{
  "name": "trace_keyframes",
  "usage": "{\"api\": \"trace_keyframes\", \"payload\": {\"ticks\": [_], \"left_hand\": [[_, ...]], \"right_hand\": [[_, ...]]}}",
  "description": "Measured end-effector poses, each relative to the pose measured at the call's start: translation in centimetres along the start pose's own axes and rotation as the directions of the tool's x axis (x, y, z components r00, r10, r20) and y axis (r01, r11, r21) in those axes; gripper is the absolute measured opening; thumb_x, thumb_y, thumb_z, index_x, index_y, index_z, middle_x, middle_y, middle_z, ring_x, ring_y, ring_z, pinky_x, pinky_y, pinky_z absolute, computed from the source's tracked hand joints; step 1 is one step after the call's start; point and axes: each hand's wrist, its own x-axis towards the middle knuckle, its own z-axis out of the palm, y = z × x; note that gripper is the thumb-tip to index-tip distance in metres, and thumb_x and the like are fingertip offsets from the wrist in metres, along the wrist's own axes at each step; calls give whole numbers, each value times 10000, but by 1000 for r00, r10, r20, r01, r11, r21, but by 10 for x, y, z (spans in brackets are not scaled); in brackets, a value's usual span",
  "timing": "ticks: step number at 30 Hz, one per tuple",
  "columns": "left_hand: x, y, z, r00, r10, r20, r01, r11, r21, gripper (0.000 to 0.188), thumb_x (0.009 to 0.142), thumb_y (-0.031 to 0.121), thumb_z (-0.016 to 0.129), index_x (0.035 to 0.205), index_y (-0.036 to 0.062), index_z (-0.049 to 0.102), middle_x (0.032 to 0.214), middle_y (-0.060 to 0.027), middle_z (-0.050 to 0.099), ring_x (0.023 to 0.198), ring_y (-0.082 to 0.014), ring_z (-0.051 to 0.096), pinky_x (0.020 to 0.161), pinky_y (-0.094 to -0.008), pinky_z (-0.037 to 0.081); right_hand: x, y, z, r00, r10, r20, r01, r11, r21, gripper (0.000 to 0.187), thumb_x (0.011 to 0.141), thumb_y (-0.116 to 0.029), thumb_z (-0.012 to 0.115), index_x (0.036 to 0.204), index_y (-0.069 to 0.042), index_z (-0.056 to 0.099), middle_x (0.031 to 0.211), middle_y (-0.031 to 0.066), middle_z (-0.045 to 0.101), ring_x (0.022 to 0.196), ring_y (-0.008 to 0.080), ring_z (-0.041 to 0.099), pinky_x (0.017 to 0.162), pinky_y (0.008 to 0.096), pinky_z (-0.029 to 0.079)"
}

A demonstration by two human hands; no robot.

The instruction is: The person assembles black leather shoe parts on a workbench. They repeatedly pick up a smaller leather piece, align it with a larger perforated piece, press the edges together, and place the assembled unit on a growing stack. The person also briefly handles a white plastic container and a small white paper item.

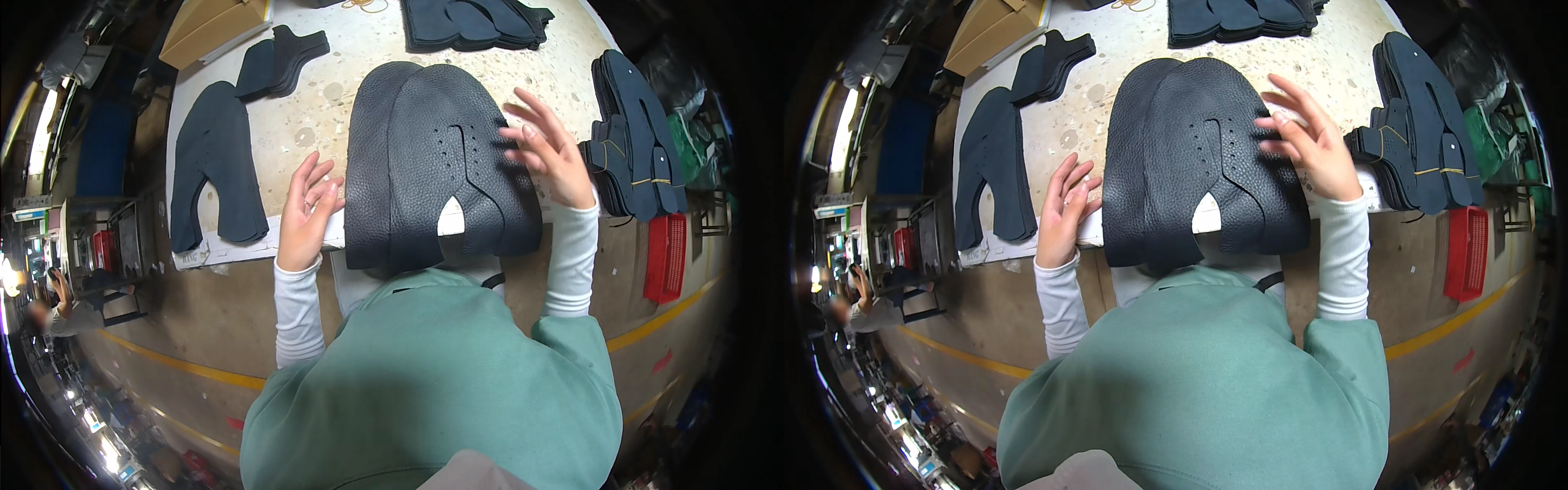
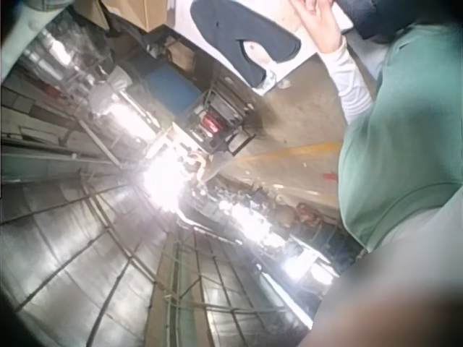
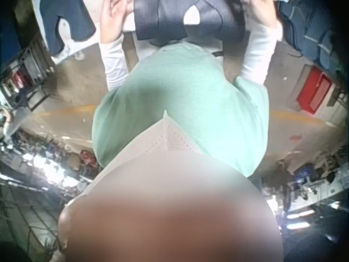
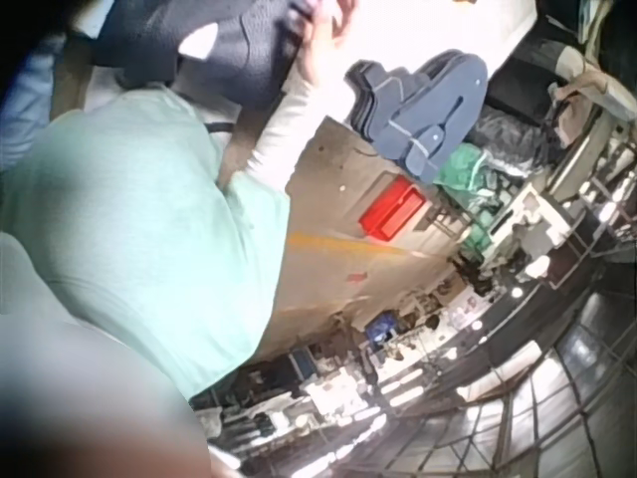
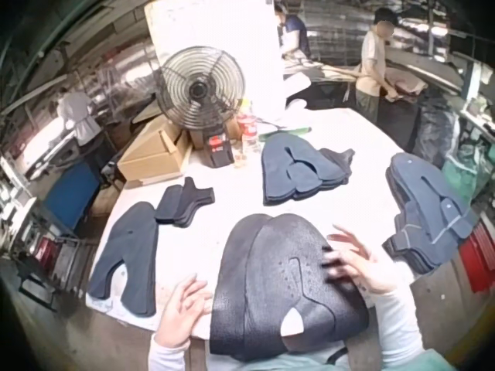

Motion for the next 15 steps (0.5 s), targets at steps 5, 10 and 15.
{"api": "trace_keyframes", "payload": {"ticks": [5,10,15], "left_hand": [[17,-1,42,984,-98,150,109,992,-65,682,881,98,552,1393,-56,128,1347,-203,360,1212,-230,398,999,-329,335],[1,21,91,924,100,368,7,961,-278,688,855,-9,533,1406,8,122,1348,-155,312,1176,-213,433,958,-303,388],[-1,24,104,831,73,551,-20,995,-101,443,872,40,531,1291,2,392,1341,-104,351,851,-126,574,770,-258,484]], "right_hand": [[-19,4,49,964,185,189,-226,948,224,546,943,-373,410,1407,-139,246,1375,152,345,1229,240,408,872,408,483],[-21,11,57,971,146,190,-203,920,335,549,941,-434,398,1400,-158,279,1334,167,374,1241,237,383,848,318,480],[-15,8,52,997,82,4,-82,993,83,561,904,-262,505,1333,54,330,1202,116,526,1136,162,455,978,271,334]]}}
